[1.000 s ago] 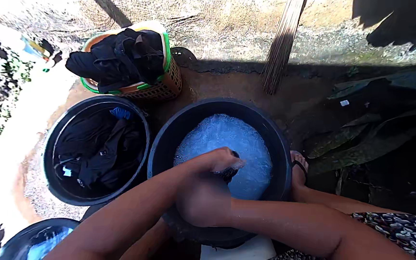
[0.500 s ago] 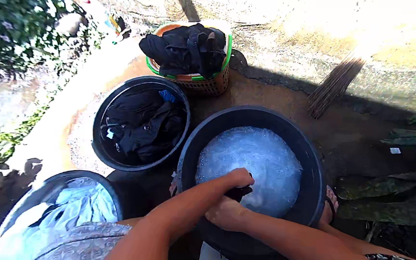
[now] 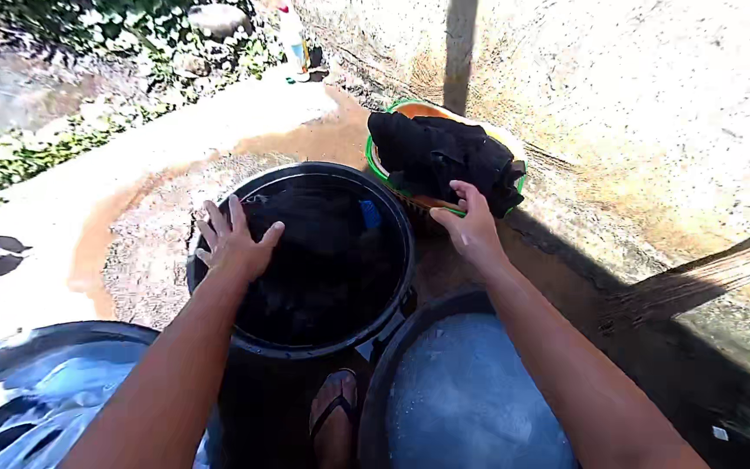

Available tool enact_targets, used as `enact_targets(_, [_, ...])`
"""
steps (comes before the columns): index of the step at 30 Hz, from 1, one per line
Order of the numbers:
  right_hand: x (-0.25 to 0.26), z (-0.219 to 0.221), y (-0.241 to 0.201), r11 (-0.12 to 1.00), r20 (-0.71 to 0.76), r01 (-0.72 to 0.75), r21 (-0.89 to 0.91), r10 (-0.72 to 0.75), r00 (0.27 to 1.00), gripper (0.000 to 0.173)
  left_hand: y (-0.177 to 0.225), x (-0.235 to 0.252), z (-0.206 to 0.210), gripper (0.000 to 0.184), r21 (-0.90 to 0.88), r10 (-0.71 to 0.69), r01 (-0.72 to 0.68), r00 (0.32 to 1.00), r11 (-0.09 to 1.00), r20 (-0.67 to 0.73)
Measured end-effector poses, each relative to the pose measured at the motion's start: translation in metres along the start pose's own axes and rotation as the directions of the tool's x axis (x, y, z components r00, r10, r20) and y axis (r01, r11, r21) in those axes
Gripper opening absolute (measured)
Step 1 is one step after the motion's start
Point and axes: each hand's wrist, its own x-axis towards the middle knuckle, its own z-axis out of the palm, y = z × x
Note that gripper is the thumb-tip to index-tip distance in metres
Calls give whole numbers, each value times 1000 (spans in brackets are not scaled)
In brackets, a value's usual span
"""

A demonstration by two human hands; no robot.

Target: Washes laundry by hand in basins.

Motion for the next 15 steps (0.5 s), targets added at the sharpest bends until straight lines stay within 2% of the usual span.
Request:
enact_targets(2, [58,-27,8,933,-143,90,-347,-148,979,61,-11,-2,45,91,83,36,-41,998,996,53])
enact_targets(4, [105,-29,13,805,-117,82,-588,-184,976,68,-22,-4,68,90,145,-6,-11,993,989,118])
enact_targets(7, [155,0,16,667,9,38,-744,-46,999,106,-31,1,76,94,190,-61,33,988,981,140])
enact_targets(9, [179,22,21,601,6,-25,-799,49,999,122,-33,4,77,95,204,-99,66,983,977,158])
enact_targets(10, [186,31,22,581,-25,-61,-811,70,997,122,-34,6,77,95,207,-109,75,981,976,160])
enact_targets(12, [190,40,25,569,-71,-78,-819,34,997,110,-37,8,77,95,201,-123,87,977,976,172])
enact_targets(15, [181,37,29,585,-34,42,-810,-118,992,89,-40,12,79,94,161,-142,113,974,980,178])
